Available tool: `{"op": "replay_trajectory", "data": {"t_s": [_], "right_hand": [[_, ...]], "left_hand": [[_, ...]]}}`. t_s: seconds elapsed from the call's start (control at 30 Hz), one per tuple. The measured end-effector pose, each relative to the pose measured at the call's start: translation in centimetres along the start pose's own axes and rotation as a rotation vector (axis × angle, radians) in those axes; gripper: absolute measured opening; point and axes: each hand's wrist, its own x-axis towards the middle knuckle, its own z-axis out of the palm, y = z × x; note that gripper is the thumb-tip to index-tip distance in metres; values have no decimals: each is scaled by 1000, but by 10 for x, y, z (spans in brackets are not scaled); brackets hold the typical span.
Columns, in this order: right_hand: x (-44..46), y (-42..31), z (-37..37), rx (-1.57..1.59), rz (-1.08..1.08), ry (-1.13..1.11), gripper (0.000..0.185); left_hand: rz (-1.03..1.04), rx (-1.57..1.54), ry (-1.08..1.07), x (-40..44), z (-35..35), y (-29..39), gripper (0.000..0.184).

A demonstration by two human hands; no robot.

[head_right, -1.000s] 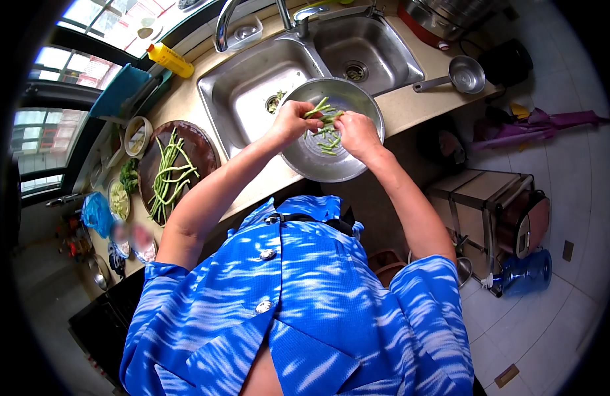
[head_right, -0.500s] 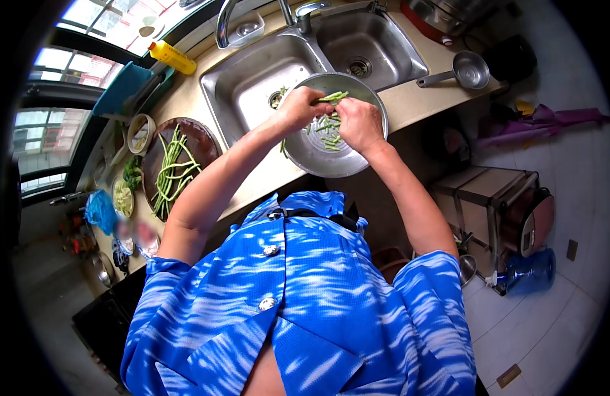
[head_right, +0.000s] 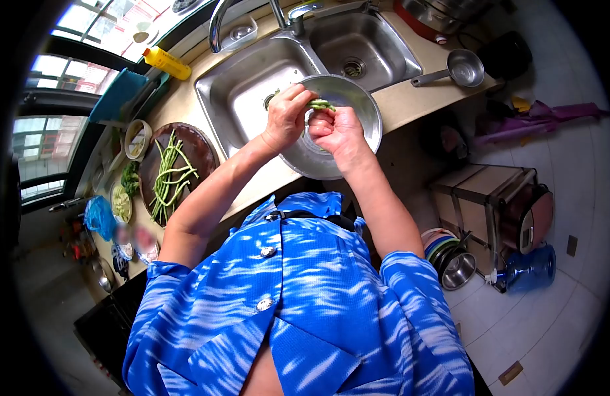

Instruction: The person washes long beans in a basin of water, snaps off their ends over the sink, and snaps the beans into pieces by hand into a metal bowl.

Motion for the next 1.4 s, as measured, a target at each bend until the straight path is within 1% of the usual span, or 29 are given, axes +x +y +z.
{"op": "replay_trajectory", "data": {"t_s": [0.07,0.1,0.13,0.2,0.23,0.27,0.33,0.37,0.43,0.47,0.5,0.53,0.57,0.6,0.63,0.67,0.7,0.73,0.8,0.83,0.9,0.93,1.0,1.07,1.13,1.17,1.27,1.3,1.4], "right_hand": [[4,4,-5,31,-30,-99,19],[4,6,-7,-25,-54,-240,26],[2,9,-9,-24,-59,-239,26],[-1,12,-11,8,-116,-582,30],[-3,9,-14,-57,-99,-656,30],[-6,5,-15,-56,-99,-653,30],[-12,-6,-16,-315,-198,-567,28],[-14,-12,-18,-374,-187,-543,29],[-16,-25,-24,-425,-157,-592,29],[-17,-32,-29,-473,-125,-633,29],[-16,-42,-30,-495,-103,-799,30],[-20,-48,-32,-505,-105,-792,31],[-21,-53,-32,-543,-58,-700,27],[-21,-56,-31,-579,-9,-607,23],[-20,-53,-31,-579,-8,-608,23],[-19,-48,-31,-904,-104,-389,18],[-18,-47,-30,-1219,-203,-153,19],[-12,-53,-36,-1563,-197,-80,29],[-17,-52,-40,-2137,-662,-104,26],[-17,-52,-40,-2137,-658,-104,26],[-15,-54,-39,-1928,-944,32,25],[-21,-52,-29,-1927,-944,33,25],[-31,-45,-7,-1528,-833,30,22],[-32,-37,0,-1514,-860,-16,18],[-33,-29,4,-1662,-1018,-70,16],[-31,-26,5,-1673,-1080,-56,15],[-30,-23,4,-1712,-1147,-32,14],[-28,-23,2,-1676,-1165,-58,13],[-27,-25,0,-1739,-1175,-33,11]], "left_hand": [[-49,-74,37,3,-2,3,14],[-156,-177,74,7,-2,7,13],[-154,-182,73,11,-2,12,13],[-343,-364,7,21,-5,21,11],[-297,-433,-86,29,-10,19,6],[-288,-487,-190,34,-16,20,6],[-251,-481,-280,36,-18,16,6],[-250,-481,-280,33,-16,13,6],[-414,-951,-435,31,-11,7,12],[-412,-951,-438,30,-13,-1,12],[-551,-1173,-558,32,-21,-5,15],[-690,-1392,-676,34,-27,-7,18],[-745,-1311,-705,33,-26,-8,21],[-742,-1308,-703,34,-23,-9,21],[-872,-1255,-692,34,-20,-10,22],[-1000,-1198,-679,33,-16,-9,23],[-1042,-1238,-672,32,-14,-8,25],[-1093,-1285,-666,32,-13,-8,27],[-1184,-1308,-630,31,-12,-8,29],[-1187,-1309,-629,30,-13,-9,29],[-1225,-1401,-632,32,-15,-12,28],[-1225,-1401,-633,31,-13,-18,28],[-1212,-1496,-666,28,-10,-25,29],[-1251,-1456,-644,27,-9,-25,28],[-1284,-1380,-638,27,-7,-25,28],[-1283,-1381,-637,27,-6,-26,28],[-1298,-1385,-625,28,-10,-25,28],[-1282,-1418,-640,28,-11,-25,28],[-1287,-1441,-644,29,-14,-20,28]]}}
